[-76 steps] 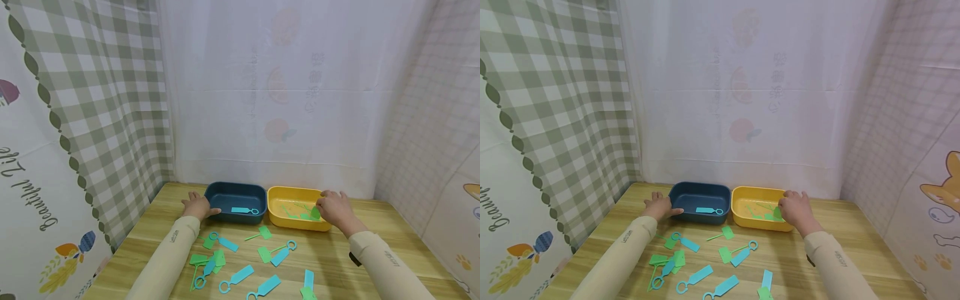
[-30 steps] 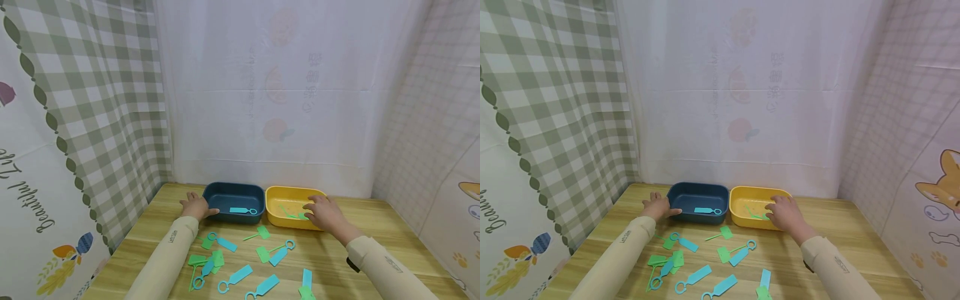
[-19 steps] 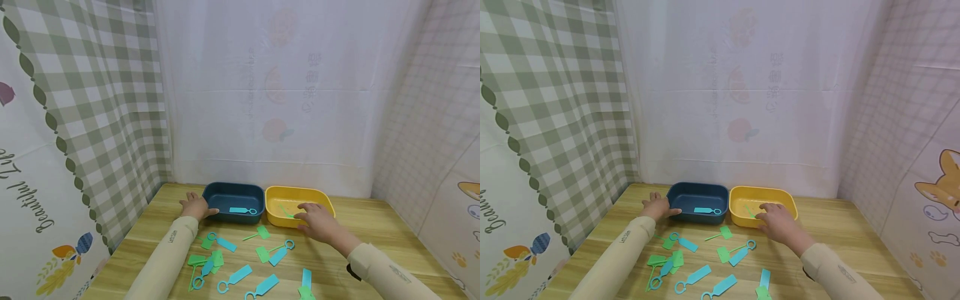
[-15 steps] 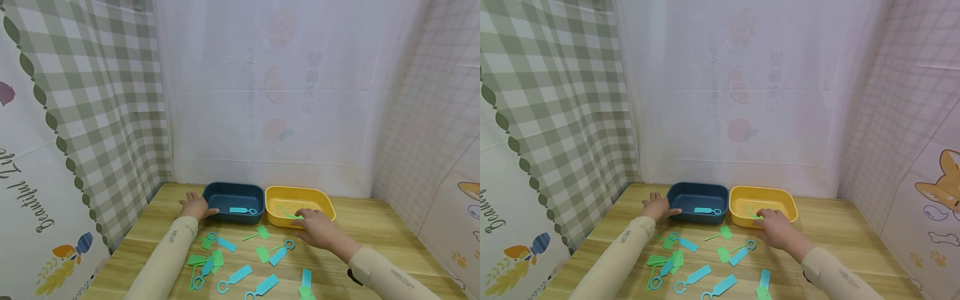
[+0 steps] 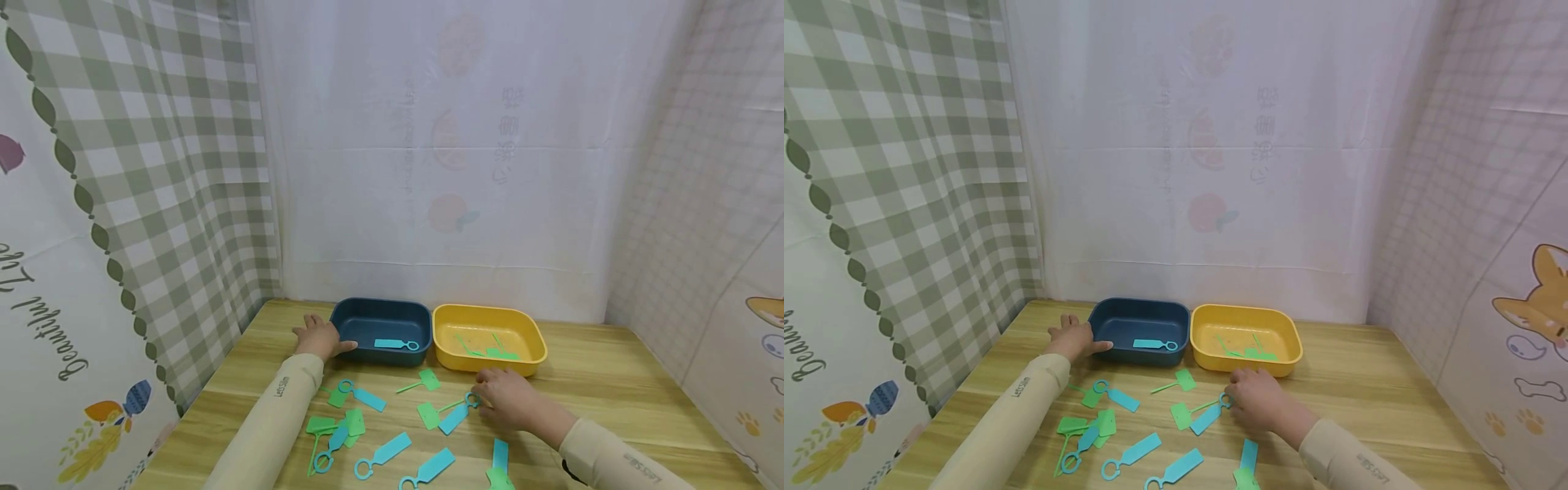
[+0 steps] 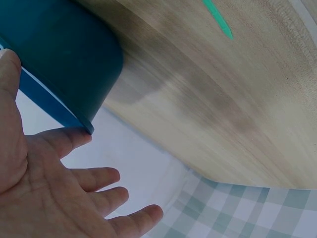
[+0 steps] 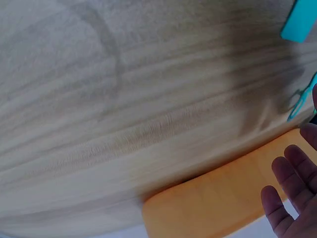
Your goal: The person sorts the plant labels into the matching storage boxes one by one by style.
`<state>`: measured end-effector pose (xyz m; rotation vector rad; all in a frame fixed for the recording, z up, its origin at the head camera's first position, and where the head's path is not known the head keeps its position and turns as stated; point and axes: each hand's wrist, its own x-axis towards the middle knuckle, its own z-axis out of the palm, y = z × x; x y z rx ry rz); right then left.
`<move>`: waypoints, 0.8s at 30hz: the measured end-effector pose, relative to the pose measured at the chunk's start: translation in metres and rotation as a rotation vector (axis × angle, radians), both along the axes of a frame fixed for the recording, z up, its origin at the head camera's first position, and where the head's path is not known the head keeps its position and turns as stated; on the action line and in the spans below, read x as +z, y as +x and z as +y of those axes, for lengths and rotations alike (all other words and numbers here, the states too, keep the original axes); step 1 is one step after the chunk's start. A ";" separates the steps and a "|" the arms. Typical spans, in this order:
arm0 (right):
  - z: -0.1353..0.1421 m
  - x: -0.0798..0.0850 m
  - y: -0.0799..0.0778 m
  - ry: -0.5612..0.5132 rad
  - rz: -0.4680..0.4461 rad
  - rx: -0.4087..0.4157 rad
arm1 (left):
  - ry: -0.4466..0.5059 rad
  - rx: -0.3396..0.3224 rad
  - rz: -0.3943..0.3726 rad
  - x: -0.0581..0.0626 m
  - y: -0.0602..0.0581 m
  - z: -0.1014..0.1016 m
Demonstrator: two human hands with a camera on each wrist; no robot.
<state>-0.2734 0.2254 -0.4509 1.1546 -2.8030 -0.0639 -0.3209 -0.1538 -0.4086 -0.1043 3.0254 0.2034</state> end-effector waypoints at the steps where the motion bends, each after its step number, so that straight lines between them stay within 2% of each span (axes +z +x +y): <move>1: -0.001 -0.002 0.000 0.005 -0.011 -0.011 | 0.001 0.000 0.002 0.000 0.000 0.000; 6: -0.003 -0.008 -0.002 0.009 -0.014 -0.042 | -0.001 -0.004 0.011 0.002 0.002 0.000; 24: -0.005 -0.015 -0.008 0.035 -0.023 -0.044 | -0.035 -0.018 0.033 0.004 0.005 0.001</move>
